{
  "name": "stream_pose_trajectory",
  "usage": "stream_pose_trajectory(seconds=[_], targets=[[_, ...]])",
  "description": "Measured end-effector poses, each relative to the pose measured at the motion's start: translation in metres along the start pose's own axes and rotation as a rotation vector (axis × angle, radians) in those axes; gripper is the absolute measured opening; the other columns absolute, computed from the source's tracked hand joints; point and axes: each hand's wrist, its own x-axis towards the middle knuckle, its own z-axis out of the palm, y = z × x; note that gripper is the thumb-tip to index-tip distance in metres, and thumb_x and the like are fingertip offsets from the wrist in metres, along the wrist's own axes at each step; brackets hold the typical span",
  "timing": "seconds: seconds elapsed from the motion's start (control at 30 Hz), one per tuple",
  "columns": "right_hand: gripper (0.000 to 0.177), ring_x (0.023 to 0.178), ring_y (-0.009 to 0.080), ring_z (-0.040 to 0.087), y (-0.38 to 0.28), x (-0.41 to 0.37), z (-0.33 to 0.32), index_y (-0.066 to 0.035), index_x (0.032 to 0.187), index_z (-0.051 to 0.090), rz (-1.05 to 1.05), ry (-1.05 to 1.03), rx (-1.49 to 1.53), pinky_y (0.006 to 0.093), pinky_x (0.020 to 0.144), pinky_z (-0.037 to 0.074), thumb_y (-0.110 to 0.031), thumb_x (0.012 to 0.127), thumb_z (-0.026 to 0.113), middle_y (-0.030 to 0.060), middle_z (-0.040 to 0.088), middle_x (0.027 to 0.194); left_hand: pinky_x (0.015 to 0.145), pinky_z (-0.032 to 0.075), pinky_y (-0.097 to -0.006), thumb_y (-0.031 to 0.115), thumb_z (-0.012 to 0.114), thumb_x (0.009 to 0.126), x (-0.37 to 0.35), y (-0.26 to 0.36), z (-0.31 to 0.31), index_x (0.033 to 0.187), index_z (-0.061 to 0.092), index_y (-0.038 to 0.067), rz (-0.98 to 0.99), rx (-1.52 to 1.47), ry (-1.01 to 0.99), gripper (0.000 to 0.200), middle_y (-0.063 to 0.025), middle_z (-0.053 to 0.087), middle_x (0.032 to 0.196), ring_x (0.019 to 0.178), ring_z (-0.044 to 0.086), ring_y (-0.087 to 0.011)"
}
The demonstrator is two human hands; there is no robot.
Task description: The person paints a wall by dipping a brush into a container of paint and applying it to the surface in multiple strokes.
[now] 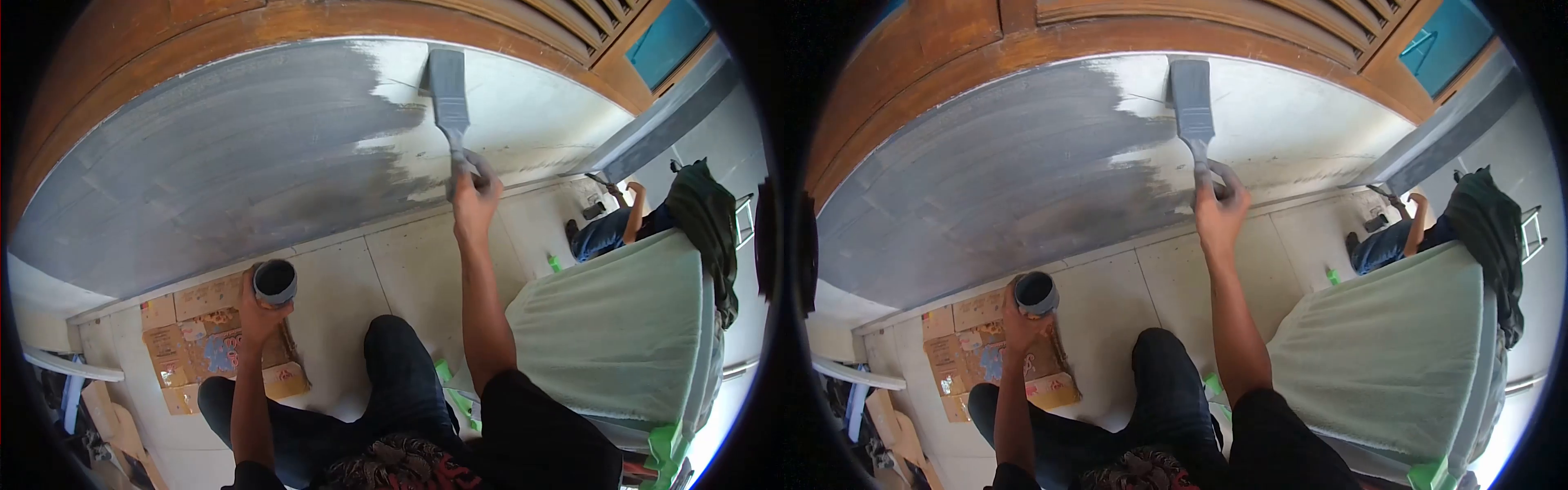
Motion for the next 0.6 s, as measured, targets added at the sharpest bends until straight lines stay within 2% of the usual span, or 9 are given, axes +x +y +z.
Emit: stream_pose_trajectory(seconds=[0.03, 0.13, 0.17, 0.27, 0.4, 0.47, 0.5, 0.57, 0.6], targets=[[0.027, 0.049, 0.0039, 0.043, 0.015, 0.002, 0.001, 0.004, 0.105, 0.068, 0.054, 0.018, 0.003, 0.024, 0.045, 0.028, -0.019, 0.092, 0.069, -0.0028, 0.051, 0.056, 0.095, 0.049, -0.0395, 0.01, 0.085, 0.058, 0.001, 0.005, 0.002, 0.128, 0.05, 0.002, 0.001, 0.017, 0.0, 0.079, -0.0175, 0.064, 0.114, 0.109, 0.063, -0.031], [0.025, 0.048, 0.005, 0.041, 0.093, -0.01, -0.008, 0.003, 0.108, 0.068, 0.051, 0.025, -0.1, 0.0255, 0.044, 0.03, -0.017, 0.092, 0.066, -0.0023, 0.052, 0.058, 0.095, 0.049, -0.04, 0.011, 0.085, 0.058, 0.004, 0.021, 0.004, 0.128, 0.05, 0.001, 0.031, -0.061, 0.08, 0.079, -0.018, 0.064, 0.114, 0.109, 0.063, -0.0322], [0.025, 0.053, 0.0068, 0.05, 0.11, -0.02, -0.015, 0.005, 0.105, 0.069, 0.162, 0.003, -0.055, 0.0254, 0.048, 0.037, -0.014, 0.089, 0.068, 0.0022, 0.059, 0.062, 0.095, 0.049, -0.0403, 0.011, 0.085, 0.058, 0.004, 0.025, 0.002, 0.129, 0.049, 0.0, 0.082, -0.004, 0.064, 0.08, -0.0184, 0.063, 0.115, 0.109, 0.063, -0.0325], [0.025, 0.053, 0.007, 0.051, 0.138, -0.056, -0.029, 0.005, 0.105, 0.069, 0.299, 0.04, -0.041, 0.0249, 0.049, 0.038, -0.013, 0.088, 0.068, 0.0026, 0.059, 0.062, 0.095, 0.049, -0.0406, 0.011, 0.085, 0.058, -0.001, 0.036, 0.003, 0.13, 0.048, -0.001, 0.119, 0.022, 0.027, 0.082, -0.019, 0.063, 0.117, 0.109, 0.063, -0.033], [0.023, 0.048, 0.0054, 0.044, 0.12, -0.064, -0.038, 0.004, 0.103, 0.068, 0.171, 0.037, -0.078, 0.025, 0.044, 0.03, -0.015, 0.09, 0.067, -0.0018, 0.053, 0.058, 0.096, 0.048, -0.0399, 0.011, 0.085, 0.058, -0.014, 0.037, -0.001, 0.132, 0.046, -0.004, 0.159, 0.102, 0.042, 0.084, -0.0193, 0.062, 0.119, 0.11, 0.062, -0.0327], [0.023, 0.055, 0.008, 0.053, 0.1, -0.037, -0.029, 0.005, 0.102, 0.07, -0.089, 0.07, -0.066, 0.0258, 0.051, 0.04, -0.012, 0.086, 0.068, 0.0027, 0.059, 0.062, 0.096, 0.048, -0.0395, 0.011, 0.085, 0.059, -0.02, 0.04, -0.002, 0.132, 0.046, -0.004, 0.15, 0.113, 0.061, 0.085, -0.019, 0.063, 0.118, 0.11, 0.062, -0.0323], [0.023, 0.055, 0.008, 0.053, 0.084, -0.03, -0.024, 0.005, 0.102, 0.07, -0.088, 0.068, -0.065, 0.0258, 0.051, 0.04, -0.012, 0.086, 0.068, 0.0027, 0.059, 0.062, 0.097, 0.048, -0.039, 0.011, 0.085, 0.059, -0.022, 0.042, -0.003, 0.132, 0.046, -0.005, 0.149, 0.121, 0.078, 0.085, -0.0188, 0.063, 0.117, 0.11, 0.063, -0.032], [0.025, 0.059, 0.0121, 0.057, 0.054, -0.019, -0.015, 0.003, 0.101, 0.071, 0.061, 0.034, -0.087, 0.0291, 0.057, 0.045, -0.016, 0.085, 0.069, 0.0055, 0.062, 0.064, 0.097, 0.048, -0.0388, 0.011, 0.085, 0.059, -0.023, 0.047, -0.007, 0.132, 0.046, -0.005, 0.14, 0.085, 0.078, 0.085, -0.0187, 0.064, 0.116, 0.109, 0.063, -0.0314], [0.025, 0.059, 0.0121, 0.057, 0.064, -0.016, -0.014, 0.003, 0.101, 0.071, 0.056, 0.033, -0.083, 0.0291, 0.057, 0.045, -0.016, 0.085, 0.069, 0.0055, 0.062, 0.064, 0.097, 0.048, -0.0386, 0.011, 0.085, 0.059, -0.022, 0.049, -0.01, 0.132, 0.046, -0.005, 0.131, 0.047, 0.078, 0.084, -0.0187, 0.064, 0.116, 0.109, 0.063, -0.0308]])
